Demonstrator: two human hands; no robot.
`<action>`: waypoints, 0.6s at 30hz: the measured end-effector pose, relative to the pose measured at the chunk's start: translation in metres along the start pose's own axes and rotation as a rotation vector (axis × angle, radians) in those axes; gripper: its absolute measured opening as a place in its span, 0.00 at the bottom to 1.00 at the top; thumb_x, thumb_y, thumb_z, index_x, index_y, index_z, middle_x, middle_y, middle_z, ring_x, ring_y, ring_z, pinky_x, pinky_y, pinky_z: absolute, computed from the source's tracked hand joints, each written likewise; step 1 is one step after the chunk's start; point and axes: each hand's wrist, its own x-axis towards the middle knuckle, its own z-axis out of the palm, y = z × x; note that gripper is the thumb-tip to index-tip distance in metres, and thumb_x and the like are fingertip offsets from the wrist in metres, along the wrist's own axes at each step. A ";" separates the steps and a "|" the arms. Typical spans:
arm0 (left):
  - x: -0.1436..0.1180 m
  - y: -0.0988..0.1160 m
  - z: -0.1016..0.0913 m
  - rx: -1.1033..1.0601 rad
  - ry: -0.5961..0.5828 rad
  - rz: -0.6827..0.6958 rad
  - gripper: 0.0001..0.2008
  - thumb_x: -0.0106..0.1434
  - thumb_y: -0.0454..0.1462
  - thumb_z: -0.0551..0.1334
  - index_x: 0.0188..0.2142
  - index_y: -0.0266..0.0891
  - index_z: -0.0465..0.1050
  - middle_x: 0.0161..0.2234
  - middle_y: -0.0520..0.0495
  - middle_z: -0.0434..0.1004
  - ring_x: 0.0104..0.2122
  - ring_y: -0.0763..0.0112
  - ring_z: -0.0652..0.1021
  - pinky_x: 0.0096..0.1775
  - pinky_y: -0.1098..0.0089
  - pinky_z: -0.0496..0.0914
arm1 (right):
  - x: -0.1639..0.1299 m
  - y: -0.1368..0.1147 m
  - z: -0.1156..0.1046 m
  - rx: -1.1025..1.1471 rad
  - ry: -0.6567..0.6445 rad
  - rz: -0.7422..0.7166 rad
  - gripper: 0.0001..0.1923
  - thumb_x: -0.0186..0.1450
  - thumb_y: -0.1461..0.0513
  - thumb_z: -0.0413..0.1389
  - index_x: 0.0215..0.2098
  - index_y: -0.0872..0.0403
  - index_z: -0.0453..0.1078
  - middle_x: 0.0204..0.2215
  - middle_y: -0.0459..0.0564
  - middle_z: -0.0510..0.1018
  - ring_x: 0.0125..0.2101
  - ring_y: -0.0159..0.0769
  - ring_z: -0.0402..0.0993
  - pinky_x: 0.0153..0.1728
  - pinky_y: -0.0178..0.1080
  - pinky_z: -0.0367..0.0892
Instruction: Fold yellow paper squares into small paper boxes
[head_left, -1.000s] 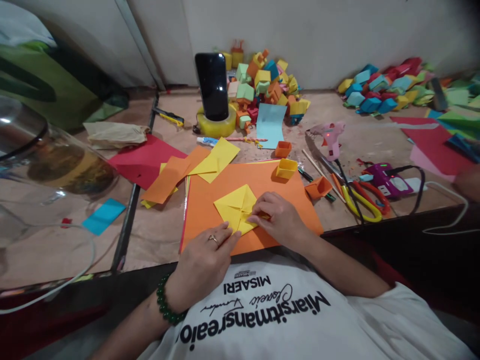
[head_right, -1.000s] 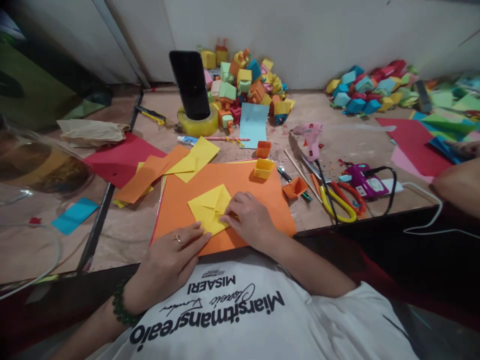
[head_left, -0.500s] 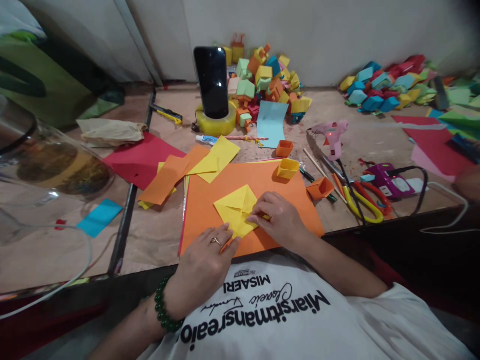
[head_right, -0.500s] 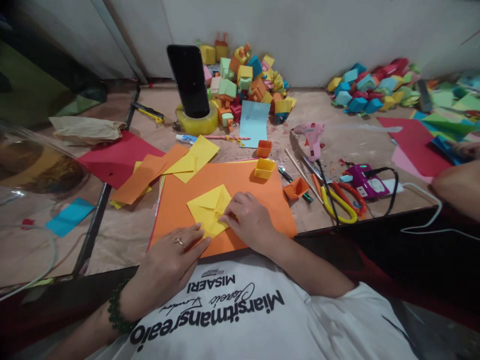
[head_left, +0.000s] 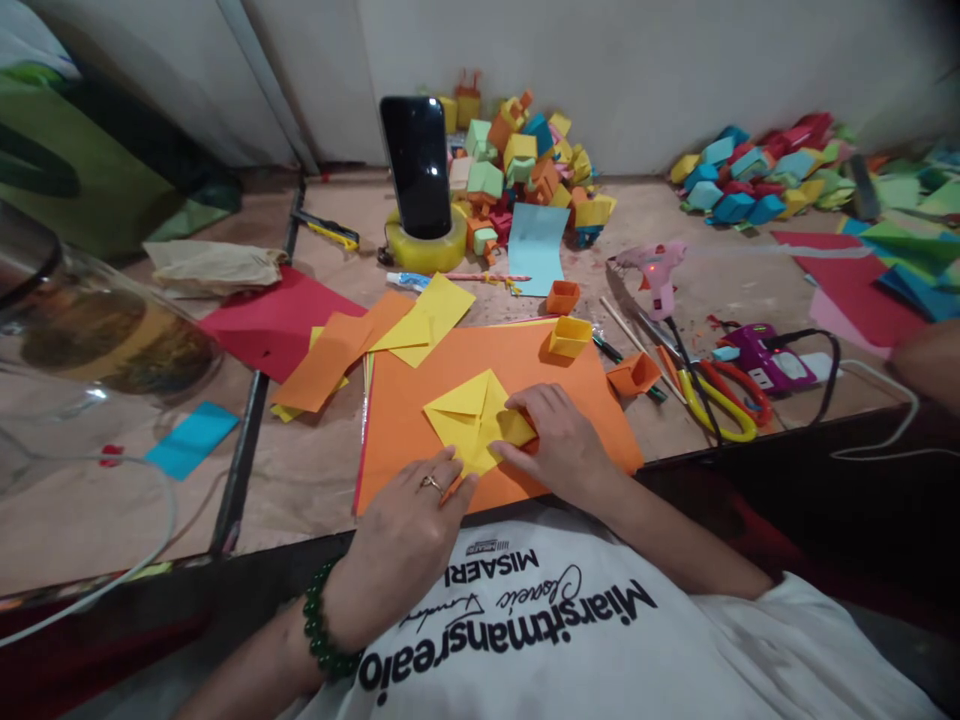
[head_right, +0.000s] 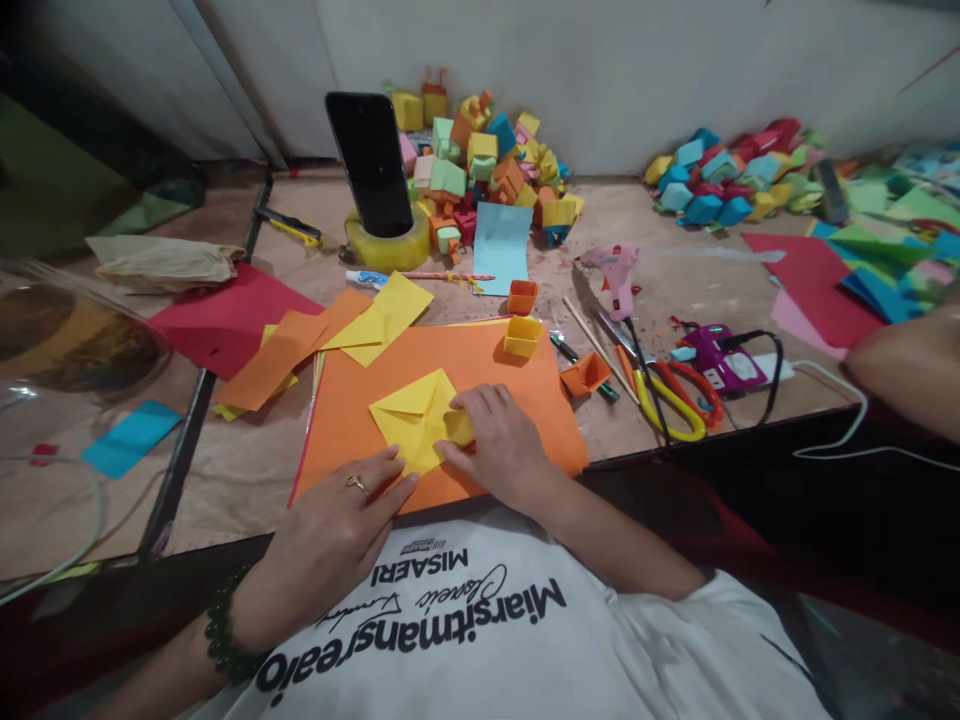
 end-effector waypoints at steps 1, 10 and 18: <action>0.000 0.000 0.000 0.000 -0.007 -0.003 0.14 0.62 0.26 0.53 0.42 0.31 0.76 0.42 0.34 0.79 0.44 0.56 0.79 0.42 0.59 0.77 | -0.001 0.002 0.000 0.009 0.011 -0.008 0.12 0.61 0.61 0.59 0.41 0.53 0.62 0.36 0.53 0.73 0.40 0.44 0.68 0.37 0.43 0.67; 0.002 0.002 -0.002 -0.031 -0.041 -0.016 0.14 0.62 0.27 0.54 0.43 0.29 0.76 0.42 0.35 0.80 0.45 0.55 0.78 0.42 0.58 0.76 | -0.008 0.014 -0.001 0.114 0.088 -0.064 0.09 0.63 0.66 0.54 0.42 0.53 0.62 0.36 0.54 0.74 0.40 0.43 0.70 0.39 0.44 0.70; 0.012 0.005 -0.001 -0.116 -0.067 -0.025 0.12 0.61 0.29 0.55 0.40 0.31 0.75 0.43 0.37 0.79 0.44 0.58 0.77 0.47 0.58 0.74 | -0.005 0.015 -0.018 -0.020 0.095 -0.114 0.08 0.67 0.67 0.49 0.39 0.52 0.68 0.46 0.56 0.74 0.45 0.40 0.72 0.35 0.39 0.71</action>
